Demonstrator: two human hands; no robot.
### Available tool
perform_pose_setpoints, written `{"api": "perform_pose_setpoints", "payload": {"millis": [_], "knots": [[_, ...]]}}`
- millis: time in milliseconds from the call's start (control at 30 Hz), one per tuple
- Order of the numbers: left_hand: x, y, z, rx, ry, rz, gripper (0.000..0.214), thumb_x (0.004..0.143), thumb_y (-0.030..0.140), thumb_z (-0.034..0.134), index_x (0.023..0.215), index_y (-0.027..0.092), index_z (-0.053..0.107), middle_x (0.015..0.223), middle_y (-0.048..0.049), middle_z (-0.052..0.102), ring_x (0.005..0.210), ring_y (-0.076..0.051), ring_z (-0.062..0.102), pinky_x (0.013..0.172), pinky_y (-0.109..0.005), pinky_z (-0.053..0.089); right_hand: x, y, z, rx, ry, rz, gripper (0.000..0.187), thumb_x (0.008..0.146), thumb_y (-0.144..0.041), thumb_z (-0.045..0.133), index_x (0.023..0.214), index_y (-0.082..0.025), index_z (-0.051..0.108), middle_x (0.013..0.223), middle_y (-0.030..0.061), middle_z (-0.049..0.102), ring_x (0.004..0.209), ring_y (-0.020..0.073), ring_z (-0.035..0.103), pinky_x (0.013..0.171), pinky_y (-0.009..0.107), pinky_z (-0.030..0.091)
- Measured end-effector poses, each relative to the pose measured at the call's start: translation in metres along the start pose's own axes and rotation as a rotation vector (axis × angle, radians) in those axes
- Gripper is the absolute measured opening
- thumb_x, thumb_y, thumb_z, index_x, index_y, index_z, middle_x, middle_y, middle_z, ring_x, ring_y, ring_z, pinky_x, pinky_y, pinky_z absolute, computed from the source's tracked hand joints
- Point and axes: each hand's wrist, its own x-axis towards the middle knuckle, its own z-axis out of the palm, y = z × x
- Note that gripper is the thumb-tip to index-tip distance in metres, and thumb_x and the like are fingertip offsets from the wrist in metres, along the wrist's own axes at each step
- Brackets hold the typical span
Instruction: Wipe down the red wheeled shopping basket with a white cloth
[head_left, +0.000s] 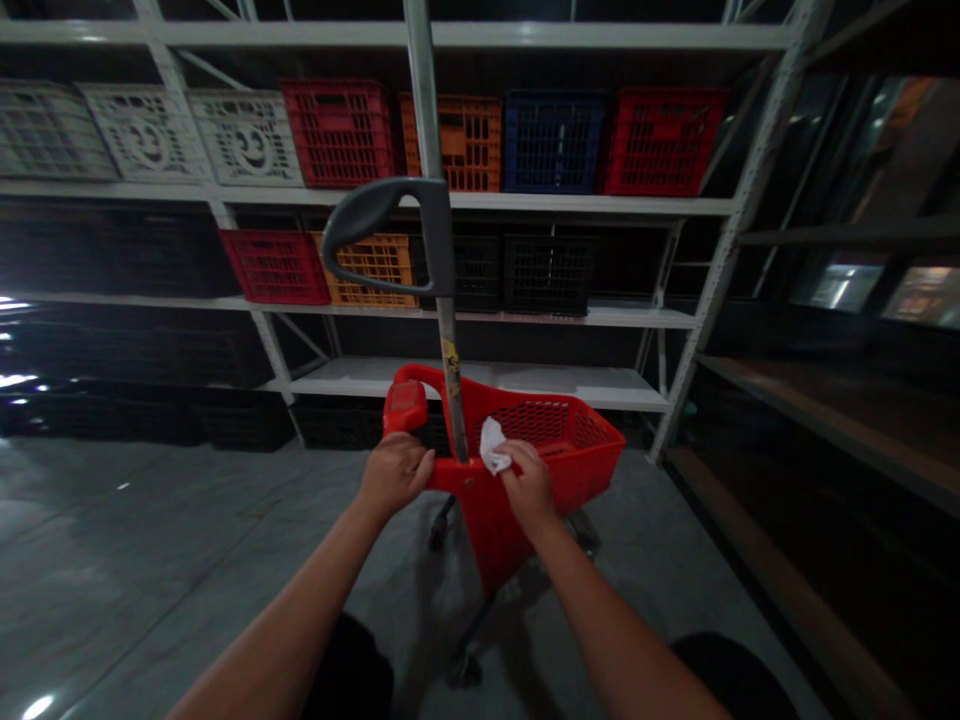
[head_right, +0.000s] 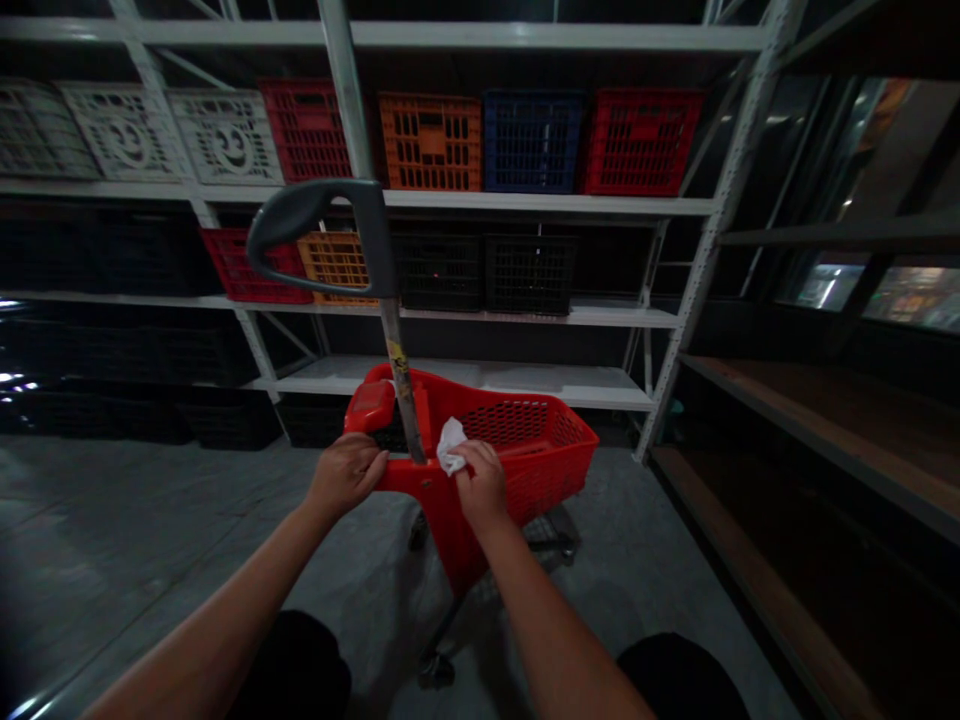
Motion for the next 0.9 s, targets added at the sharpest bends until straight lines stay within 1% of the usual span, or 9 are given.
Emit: {"api": "perform_pose_setpoints", "payload": {"millis": [133, 300, 367, 500, 567, 633, 767, 833, 900], "knots": [[-0.004, 0.0, -0.006, -0.028, 0.013, 0.0, 0.032, 0.08, 0.026, 0.039, 0.058, 0.017, 0.061, 0.063, -0.0045, 0.063, 0.067, -0.014, 0.057, 0.069, -0.027, 0.045, 0.008, 0.007, -0.001, 0.011, -0.213, -0.033, 0.033, 0.071, -0.006, 0.044, 0.09, -0.022, 0.065, 0.091, 0.0041, 0.065, 0.087, 0.0154, 0.058, 0.082, 0.03, 0.045], [-0.008, -0.004, -0.009, -0.029, 0.017, -0.008, 0.032, 0.08, 0.026, 0.039, 0.058, 0.016, 0.061, 0.063, -0.0046, 0.063, 0.068, -0.015, 0.057, 0.069, -0.027, 0.046, -0.005, 0.033, -0.028, -0.209, -0.161, 0.045, 0.041, 0.064, -0.001, 0.041, 0.091, -0.019, 0.066, 0.092, 0.0069, 0.066, 0.087, 0.019, 0.06, 0.084, 0.036, 0.046], [-0.008, -0.005, -0.009, -0.025, 0.01, -0.011, 0.032, 0.08, 0.026, 0.039, 0.058, 0.016, 0.061, 0.062, -0.0047, 0.063, 0.068, -0.015, 0.057, 0.069, -0.027, 0.046, -0.008, 0.023, -0.023, -0.208, -0.141, 0.046, 0.044, 0.064, 0.0, 0.041, 0.094, -0.019, 0.066, 0.095, 0.0071, 0.066, 0.09, 0.0188, 0.06, 0.086, 0.036, 0.045], [-0.008, -0.007, -0.009, -0.053, -0.009, -0.009, 0.032, 0.079, 0.026, 0.039, 0.058, 0.017, 0.061, 0.062, -0.0039, 0.062, 0.068, -0.015, 0.057, 0.069, -0.027, 0.046, -0.008, -0.01, 0.009, -0.1, -0.217, -0.086, 0.048, 0.065, 0.002, 0.041, 0.099, -0.023, 0.064, 0.103, 0.0031, 0.064, 0.1, 0.0155, 0.056, 0.093, 0.033, 0.041], [-0.009, -0.01, -0.009, -0.062, -0.02, 0.001, 0.031, 0.079, 0.026, 0.039, 0.059, 0.017, 0.061, 0.063, -0.0039, 0.062, 0.069, -0.015, 0.057, 0.07, -0.027, 0.046, -0.009, -0.011, 0.014, -0.092, -0.244, -0.122, 0.049, 0.065, 0.002, 0.041, 0.1, -0.024, 0.063, 0.105, 0.0026, 0.063, 0.101, 0.0152, 0.055, 0.094, 0.034, 0.041], [-0.01, -0.014, -0.01, -0.061, -0.027, 0.015, 0.031, 0.079, 0.026, 0.039, 0.06, 0.017, 0.062, 0.064, -0.0039, 0.063, 0.07, -0.015, 0.057, 0.07, -0.027, 0.046, -0.014, 0.003, 0.003, -0.123, -0.235, -0.101, 0.049, 0.063, 0.002, 0.041, 0.099, -0.023, 0.064, 0.104, 0.0032, 0.063, 0.101, 0.0157, 0.056, 0.093, 0.035, 0.041], [-0.012, -0.024, -0.01, -0.062, -0.03, 0.049, 0.03, 0.079, 0.027, 0.039, 0.061, 0.018, 0.062, 0.063, -0.0024, 0.063, 0.072, -0.015, 0.058, 0.072, -0.028, 0.046, -0.021, 0.037, -0.039, -0.208, -0.192, 0.024, 0.043, 0.063, 0.001, 0.042, 0.092, -0.02, 0.066, 0.096, 0.005, 0.066, 0.093, 0.0176, 0.06, 0.088, 0.036, 0.044], [-0.013, -0.027, -0.01, -0.065, -0.03, 0.045, 0.03, 0.079, 0.027, 0.039, 0.061, 0.019, 0.061, 0.063, -0.0023, 0.063, 0.073, -0.015, 0.058, 0.071, -0.028, 0.046, -0.014, 0.036, -0.049, -0.204, -0.206, 0.076, 0.038, 0.065, -0.002, 0.043, 0.087, -0.02, 0.067, 0.091, 0.005, 0.067, 0.087, 0.0181, 0.061, 0.084, 0.035, 0.046], [-0.014, -0.027, -0.01, -0.069, -0.018, 0.037, 0.03, 0.079, 0.028, 0.039, 0.061, 0.019, 0.061, 0.064, -0.0025, 0.063, 0.074, -0.016, 0.057, 0.072, -0.028, 0.046, 0.003, 0.022, -0.045, -0.139, -0.206, 0.099, 0.033, 0.068, -0.005, 0.044, 0.089, -0.02, 0.065, 0.089, 0.0038, 0.067, 0.084, 0.0174, 0.062, 0.08, 0.032, 0.047]]}}
